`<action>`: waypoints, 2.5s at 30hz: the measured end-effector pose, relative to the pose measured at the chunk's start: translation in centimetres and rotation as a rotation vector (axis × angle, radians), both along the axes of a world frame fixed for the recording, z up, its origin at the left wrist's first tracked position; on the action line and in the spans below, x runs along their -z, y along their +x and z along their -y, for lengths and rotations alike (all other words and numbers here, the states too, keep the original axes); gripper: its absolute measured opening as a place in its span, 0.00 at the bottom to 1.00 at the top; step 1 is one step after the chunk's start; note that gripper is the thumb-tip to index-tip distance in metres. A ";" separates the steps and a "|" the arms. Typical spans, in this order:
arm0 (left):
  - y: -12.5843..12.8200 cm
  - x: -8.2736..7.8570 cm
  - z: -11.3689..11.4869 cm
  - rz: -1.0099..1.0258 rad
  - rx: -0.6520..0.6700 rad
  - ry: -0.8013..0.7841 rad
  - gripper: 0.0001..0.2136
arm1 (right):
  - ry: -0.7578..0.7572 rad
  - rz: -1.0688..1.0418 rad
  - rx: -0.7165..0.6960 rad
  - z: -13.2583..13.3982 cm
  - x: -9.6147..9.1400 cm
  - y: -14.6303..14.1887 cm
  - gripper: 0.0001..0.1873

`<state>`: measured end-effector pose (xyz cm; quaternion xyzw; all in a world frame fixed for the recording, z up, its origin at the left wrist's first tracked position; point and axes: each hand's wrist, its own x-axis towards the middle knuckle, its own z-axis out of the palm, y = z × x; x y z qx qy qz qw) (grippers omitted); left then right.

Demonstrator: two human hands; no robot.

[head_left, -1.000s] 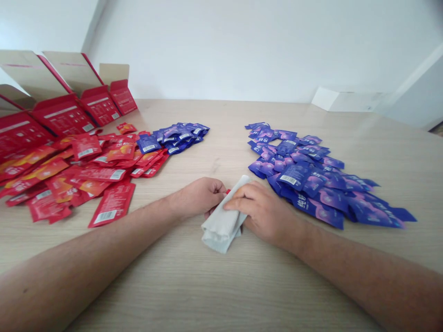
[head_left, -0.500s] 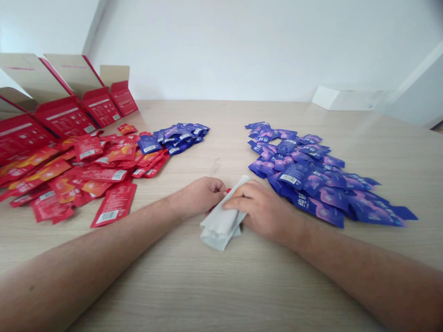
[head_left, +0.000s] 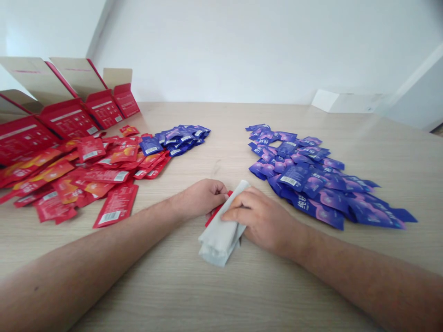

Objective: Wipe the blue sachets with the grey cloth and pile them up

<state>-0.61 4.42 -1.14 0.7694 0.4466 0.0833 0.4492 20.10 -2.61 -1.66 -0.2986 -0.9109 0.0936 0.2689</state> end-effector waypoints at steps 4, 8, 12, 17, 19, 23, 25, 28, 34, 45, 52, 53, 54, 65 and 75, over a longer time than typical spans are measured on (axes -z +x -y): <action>0.0 0.1 0.0 0.002 -0.012 0.013 0.12 | 0.023 0.025 -0.039 0.0 0.1 0.0 0.15; 0.1 0.0 0.1 -0.007 -0.040 -0.010 0.11 | -0.008 -0.008 0.120 -0.3 0.2 0.3 0.20; 0.1 -0.3 0.1 -0.031 0.004 0.031 0.12 | 0.021 0.040 -0.095 0.2 0.0 -0.1 0.12; 0.0 0.0 0.0 -0.020 -0.017 -0.007 0.11 | -0.007 -0.002 0.133 -0.2 0.0 0.4 0.18; 0.0 0.1 0.0 -0.020 -0.007 0.002 0.12 | -0.007 0.015 0.088 -0.1 0.0 0.3 0.19; 0.0 0.1 -0.1 -0.015 0.003 0.033 0.12 | 0.026 0.048 -0.109 0.1 0.1 0.0 0.14; 0.0 0.1 0.0 -0.005 -0.015 0.005 0.11 | 0.014 0.024 0.001 -0.1 0.2 0.2 0.17; 0.1 0.0 0.1 -0.003 -0.023 -0.035 0.10 | -0.002 0.010 0.110 -0.2 0.2 0.4 0.21; 0.1 0.0 0.0 -0.004 -0.020 0.016 0.11 | 0.017 0.031 -0.084 0.0 0.0 0.2 0.13; 0.1 0.1 0.0 0.010 -0.026 -0.007 0.09 | 0.031 0.031 -0.025 -0.1 0.2 0.3 0.14; 0.0 0.3 -0.1 0.012 -0.005 0.025 0.10 | 0.022 0.057 -0.086 0.1 0.0 0.4 0.15; 0.0 0.3 -0.1 0.013 0.000 0.039 0.10 | 0.026 0.063 -0.104 0.1 -0.1 0.3 0.14; 0.0 0.3 -0.1 0.015 0.001 0.037 0.10 | 0.026 0.062 -0.090 0.1 -0.1 0.3 0.14; 0.0 0.0 0.1 -0.011 -0.012 0.028 0.10 | 0.025 0.058 -0.045 0.0 0.1 0.4 0.16; 0.0 -0.3 0.2 0.003 -0.010 -0.001 0.12 | 0.015 0.059 -0.033 -0.2 -0.2 0.6 0.16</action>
